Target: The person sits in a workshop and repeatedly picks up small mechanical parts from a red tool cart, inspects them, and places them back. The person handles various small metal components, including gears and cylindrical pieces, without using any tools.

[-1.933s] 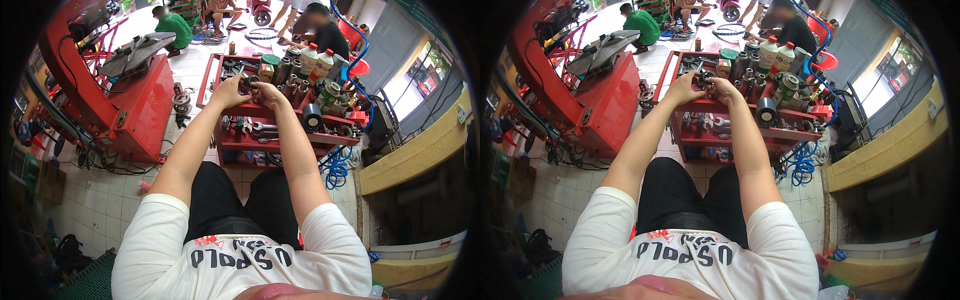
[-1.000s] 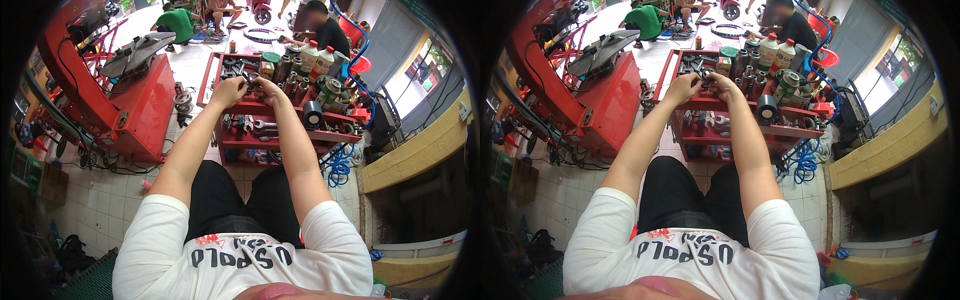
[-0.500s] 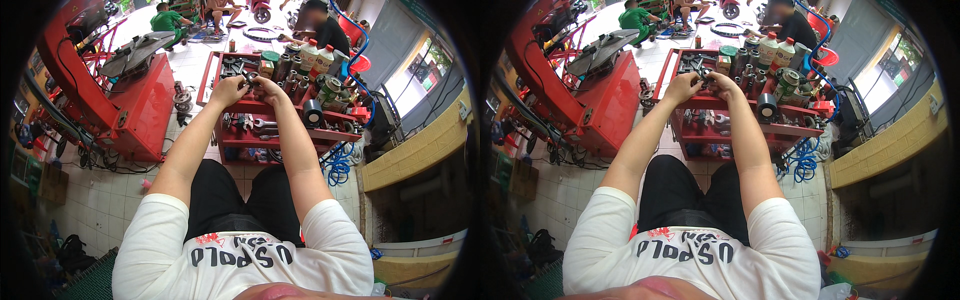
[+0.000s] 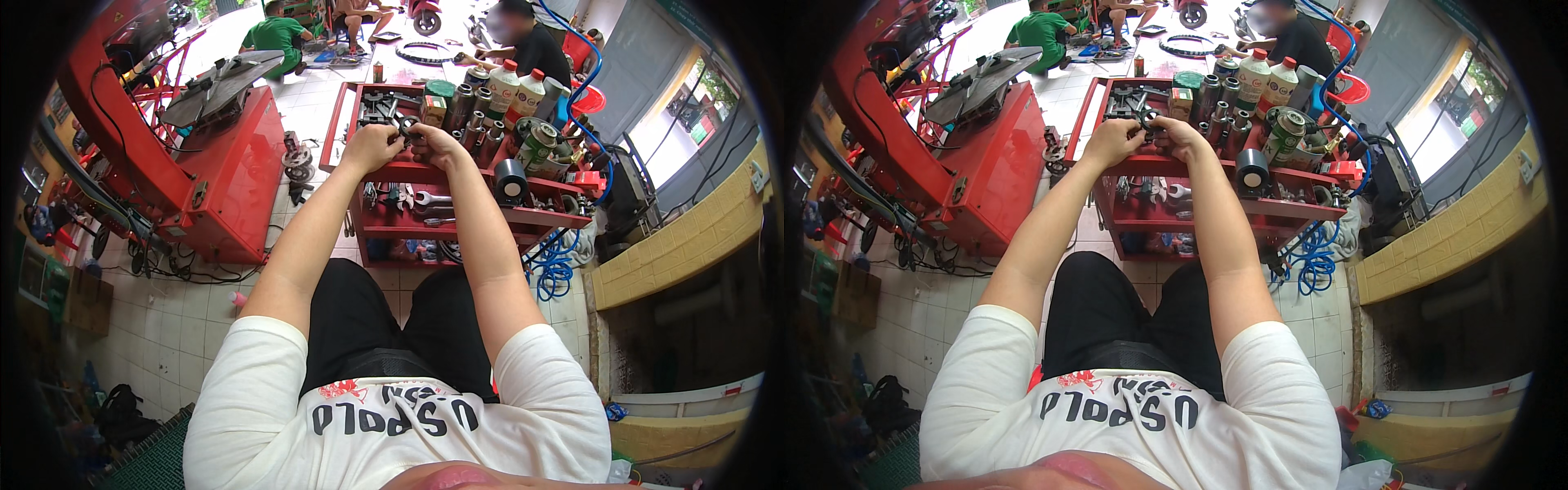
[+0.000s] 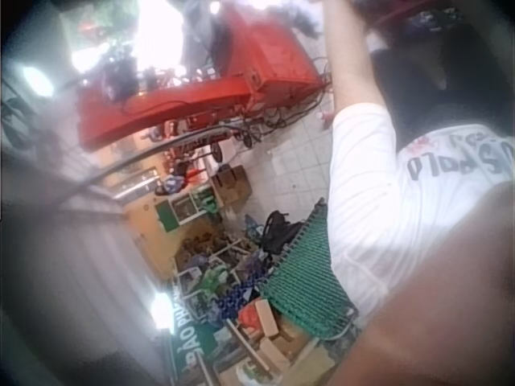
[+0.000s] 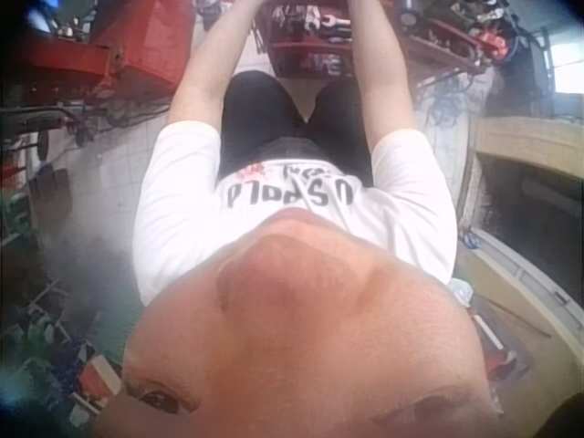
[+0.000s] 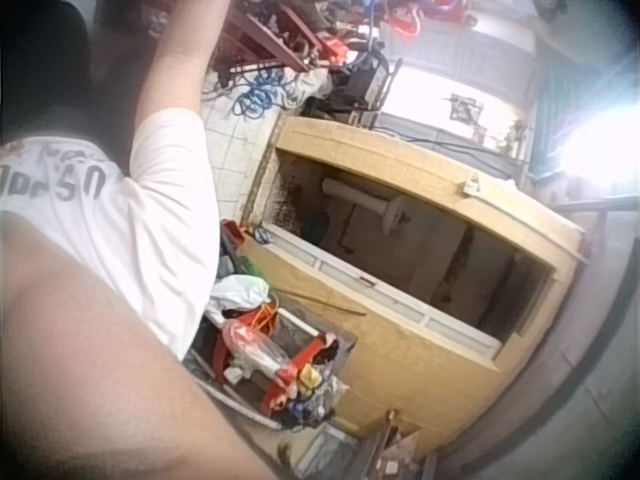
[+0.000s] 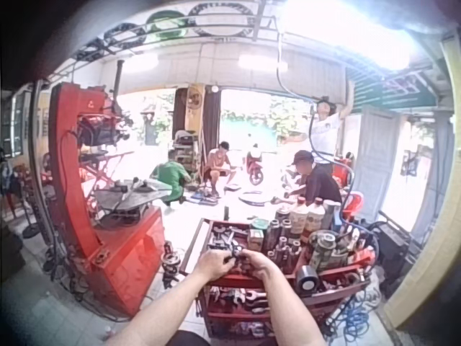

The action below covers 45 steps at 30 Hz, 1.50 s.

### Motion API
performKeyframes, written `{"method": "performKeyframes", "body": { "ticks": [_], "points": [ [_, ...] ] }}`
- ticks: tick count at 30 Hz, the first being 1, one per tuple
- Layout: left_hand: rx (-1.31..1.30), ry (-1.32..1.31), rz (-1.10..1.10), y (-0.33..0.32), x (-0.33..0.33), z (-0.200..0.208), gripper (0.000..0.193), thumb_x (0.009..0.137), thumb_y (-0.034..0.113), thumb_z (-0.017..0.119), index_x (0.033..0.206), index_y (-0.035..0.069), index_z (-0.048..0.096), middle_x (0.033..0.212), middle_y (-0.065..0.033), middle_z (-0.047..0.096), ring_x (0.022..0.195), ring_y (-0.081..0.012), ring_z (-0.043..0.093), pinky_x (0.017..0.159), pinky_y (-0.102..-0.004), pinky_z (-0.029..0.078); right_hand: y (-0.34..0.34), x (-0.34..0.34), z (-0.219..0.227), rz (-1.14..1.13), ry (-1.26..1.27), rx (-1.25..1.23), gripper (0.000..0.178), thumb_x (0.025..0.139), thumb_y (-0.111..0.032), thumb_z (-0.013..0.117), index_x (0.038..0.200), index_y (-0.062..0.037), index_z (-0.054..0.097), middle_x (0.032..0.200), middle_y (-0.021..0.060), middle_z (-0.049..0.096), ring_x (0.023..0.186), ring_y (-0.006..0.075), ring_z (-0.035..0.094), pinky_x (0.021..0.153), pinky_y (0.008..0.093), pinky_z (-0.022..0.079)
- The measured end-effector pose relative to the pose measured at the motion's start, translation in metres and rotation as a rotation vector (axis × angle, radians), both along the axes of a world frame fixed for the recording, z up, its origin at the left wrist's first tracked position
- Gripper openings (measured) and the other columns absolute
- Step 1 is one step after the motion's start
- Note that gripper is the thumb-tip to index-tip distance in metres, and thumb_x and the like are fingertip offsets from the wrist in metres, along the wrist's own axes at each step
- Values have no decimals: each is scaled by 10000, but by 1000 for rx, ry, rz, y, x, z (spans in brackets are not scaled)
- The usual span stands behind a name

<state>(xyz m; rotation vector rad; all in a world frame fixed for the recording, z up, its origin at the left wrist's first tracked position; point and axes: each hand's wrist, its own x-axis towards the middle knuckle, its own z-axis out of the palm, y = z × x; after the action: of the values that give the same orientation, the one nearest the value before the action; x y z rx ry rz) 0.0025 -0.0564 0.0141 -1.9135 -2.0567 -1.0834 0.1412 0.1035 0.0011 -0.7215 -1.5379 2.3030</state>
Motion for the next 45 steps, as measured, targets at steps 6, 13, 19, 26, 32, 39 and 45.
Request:
{"method": "performKeyframes", "body": {
  "ticks": [6,13,19,26,32,39,45],
  "points": [
    [1,9,-9,1,3,3,282,923,310,735,944,29,759,868,-194,756,826,-366,747,754,-462,575,4,1,-2,3,-3,21,129,950,-260,731,925,-152,664,722,-53,544,603,102,450,637,313,417],
    [16,12,12,-1,2,0,278,921,305,741,937,28,760,871,-183,762,830,-361,751,760,-455,582,-5,0,3,-10,-14,30,134,959,-259,718,911,-160,641,698,-68,511,589,96,427,625,308,401],
    [2,-35,9,-1,5,3,302,951,340,714,956,46,785,858,-196,763,822,-381,750,764,-471,583,3,3,0,40,24,3,142,954,-260,726,916,-159,633,695,-66,504,590,101,434,629,315,408],
    [-11,1,7,2,0,0,329,971,354,671,966,50,794,830,-219,746,820,-401,744,766,-492,578,4,1,-2,35,9,-2,147,960,-265,729,930,-150,644,704,-60,506,600,112,449,641,334,422],
    [-4,-8,-14,0,1,1,295,960,321,684,968,49,799,832,-207,751,793,-386,744,738,-466,578,4,2,-1,39,12,7,139,963,-259,725,929,-146,652,709,-60,513,604,109,447,636,324,414],
    [5,-15,-25,1,0,1,260,940,294,723,965,47,802,832,-181,764,775,-351,757,727,-437,585,1,2,1,27,5,17,130,963,-247,725,924,-153,643,700,-65,498,596,103,430,625,310,404],
    [20,0,-9,2,-2,-4,233,929,273,748,953,46,794,832,-170,770,780,-338,761,724,-427,587,-2,3,4,25,2,18,137,967,-244,723,918,-157,629,694,-64,490,590,103,425,623,311,405]
  ]
}}
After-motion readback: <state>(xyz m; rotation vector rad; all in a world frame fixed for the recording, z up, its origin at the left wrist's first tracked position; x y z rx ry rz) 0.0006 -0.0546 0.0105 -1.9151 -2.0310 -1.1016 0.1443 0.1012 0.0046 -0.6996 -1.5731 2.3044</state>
